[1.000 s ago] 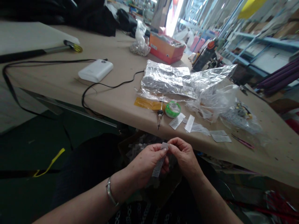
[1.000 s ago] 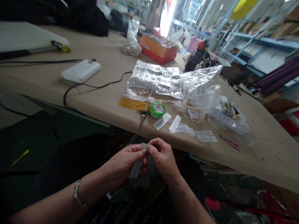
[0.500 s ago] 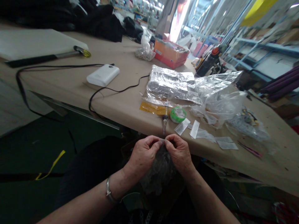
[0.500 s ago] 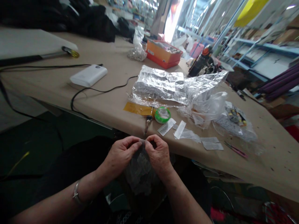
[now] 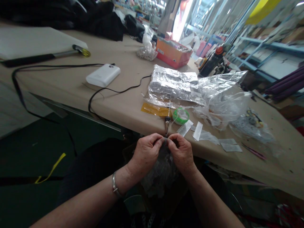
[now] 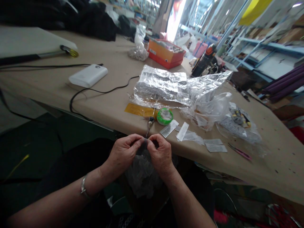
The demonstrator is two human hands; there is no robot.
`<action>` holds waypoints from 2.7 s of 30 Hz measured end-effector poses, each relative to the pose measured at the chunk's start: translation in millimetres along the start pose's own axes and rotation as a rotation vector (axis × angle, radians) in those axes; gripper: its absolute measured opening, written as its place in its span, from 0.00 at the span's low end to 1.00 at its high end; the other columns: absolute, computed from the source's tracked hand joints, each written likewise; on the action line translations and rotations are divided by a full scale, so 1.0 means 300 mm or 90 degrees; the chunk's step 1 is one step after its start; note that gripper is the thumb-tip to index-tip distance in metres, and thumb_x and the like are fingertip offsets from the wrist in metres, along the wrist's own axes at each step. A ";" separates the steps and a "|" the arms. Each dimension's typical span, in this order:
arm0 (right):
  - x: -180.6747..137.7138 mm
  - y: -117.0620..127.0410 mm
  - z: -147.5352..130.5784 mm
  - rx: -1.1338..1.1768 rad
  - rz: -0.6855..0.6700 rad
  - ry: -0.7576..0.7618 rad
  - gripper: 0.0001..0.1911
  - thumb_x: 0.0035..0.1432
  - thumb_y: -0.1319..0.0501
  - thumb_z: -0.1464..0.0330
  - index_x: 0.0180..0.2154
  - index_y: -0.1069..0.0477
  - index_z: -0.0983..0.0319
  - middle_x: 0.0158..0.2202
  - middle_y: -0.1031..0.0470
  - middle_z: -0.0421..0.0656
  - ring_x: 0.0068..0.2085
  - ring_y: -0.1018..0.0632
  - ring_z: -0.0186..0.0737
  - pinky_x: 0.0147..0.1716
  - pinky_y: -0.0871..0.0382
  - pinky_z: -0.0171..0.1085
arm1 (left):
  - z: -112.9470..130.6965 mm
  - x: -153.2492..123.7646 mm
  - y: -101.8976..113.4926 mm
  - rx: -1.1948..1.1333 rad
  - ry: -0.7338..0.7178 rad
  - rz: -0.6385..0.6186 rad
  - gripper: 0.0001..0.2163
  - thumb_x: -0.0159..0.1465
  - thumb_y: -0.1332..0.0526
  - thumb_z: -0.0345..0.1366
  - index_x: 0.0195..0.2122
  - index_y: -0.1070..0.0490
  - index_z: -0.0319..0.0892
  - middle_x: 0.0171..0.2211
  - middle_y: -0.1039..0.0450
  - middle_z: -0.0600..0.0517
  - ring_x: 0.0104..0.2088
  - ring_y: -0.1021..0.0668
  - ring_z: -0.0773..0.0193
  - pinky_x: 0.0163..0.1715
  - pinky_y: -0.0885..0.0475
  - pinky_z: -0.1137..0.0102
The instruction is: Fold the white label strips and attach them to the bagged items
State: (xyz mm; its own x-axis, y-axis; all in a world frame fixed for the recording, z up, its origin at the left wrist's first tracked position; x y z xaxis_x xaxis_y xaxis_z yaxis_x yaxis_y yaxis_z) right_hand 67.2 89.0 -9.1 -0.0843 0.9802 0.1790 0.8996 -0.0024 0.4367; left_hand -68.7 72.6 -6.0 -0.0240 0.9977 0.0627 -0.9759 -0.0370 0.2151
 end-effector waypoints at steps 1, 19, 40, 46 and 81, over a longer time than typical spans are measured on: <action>0.001 -0.001 0.002 0.001 -0.001 0.001 0.04 0.52 0.43 0.68 0.28 0.33 0.62 0.22 0.34 0.35 0.24 0.34 0.30 0.25 0.39 0.30 | -0.001 0.001 0.000 0.001 -0.001 0.003 0.09 0.60 0.44 0.36 0.30 0.26 0.41 0.27 0.25 0.53 0.28 0.26 0.66 0.30 0.34 0.74; 0.008 -0.003 -0.005 0.019 0.003 0.014 0.06 0.56 0.43 0.66 0.29 0.32 0.61 0.24 0.31 0.37 0.26 0.30 0.33 0.28 0.36 0.31 | -0.007 0.025 -0.004 -0.005 0.001 0.019 0.09 0.60 0.44 0.37 0.29 0.26 0.41 0.26 0.25 0.54 0.28 0.27 0.67 0.30 0.34 0.75; -0.017 0.167 0.010 -0.562 0.114 0.373 0.10 0.59 0.42 0.72 0.42 0.27 0.59 0.43 0.22 0.41 0.49 0.27 0.45 0.57 0.50 0.49 | -0.101 -0.042 -0.011 0.001 0.082 -0.022 0.08 0.57 0.41 0.36 0.30 0.22 0.42 0.30 0.22 0.52 0.33 0.23 0.61 0.35 0.32 0.72; -0.039 0.206 -0.017 -0.430 0.133 0.411 0.07 0.58 0.41 0.73 0.37 0.26 0.58 0.38 0.21 0.39 0.46 0.24 0.40 0.56 0.46 0.47 | -0.059 -0.064 -0.137 -0.267 0.280 -0.126 0.07 0.56 0.39 0.36 0.27 0.26 0.37 0.25 0.25 0.50 0.27 0.26 0.66 0.30 0.32 0.73; -0.097 0.371 0.088 -0.254 0.197 0.359 0.09 0.58 0.42 0.75 0.38 0.26 0.59 0.40 0.23 0.45 0.48 0.25 0.43 0.48 0.29 0.47 | -0.004 -0.065 -0.327 -0.482 0.512 -0.155 0.04 0.58 0.42 0.27 0.33 0.30 0.33 0.27 0.25 0.45 0.23 0.24 0.66 0.26 0.27 0.70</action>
State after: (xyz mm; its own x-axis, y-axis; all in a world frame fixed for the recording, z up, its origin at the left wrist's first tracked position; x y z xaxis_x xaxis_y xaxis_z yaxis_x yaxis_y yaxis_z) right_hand 181.0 65.4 10.9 -0.1561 0.6742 0.7218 0.7030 -0.4375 0.5607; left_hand 27.2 56.9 -29.6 0.3192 0.7298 -0.6046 -0.8476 -0.0655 -0.5265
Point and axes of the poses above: each hand's wrist, its own x-axis towards the middle knuckle, its own y-axis out of the back of the hand, z = x × y, the point moved 5 cm from there along x, towards the middle knuckle
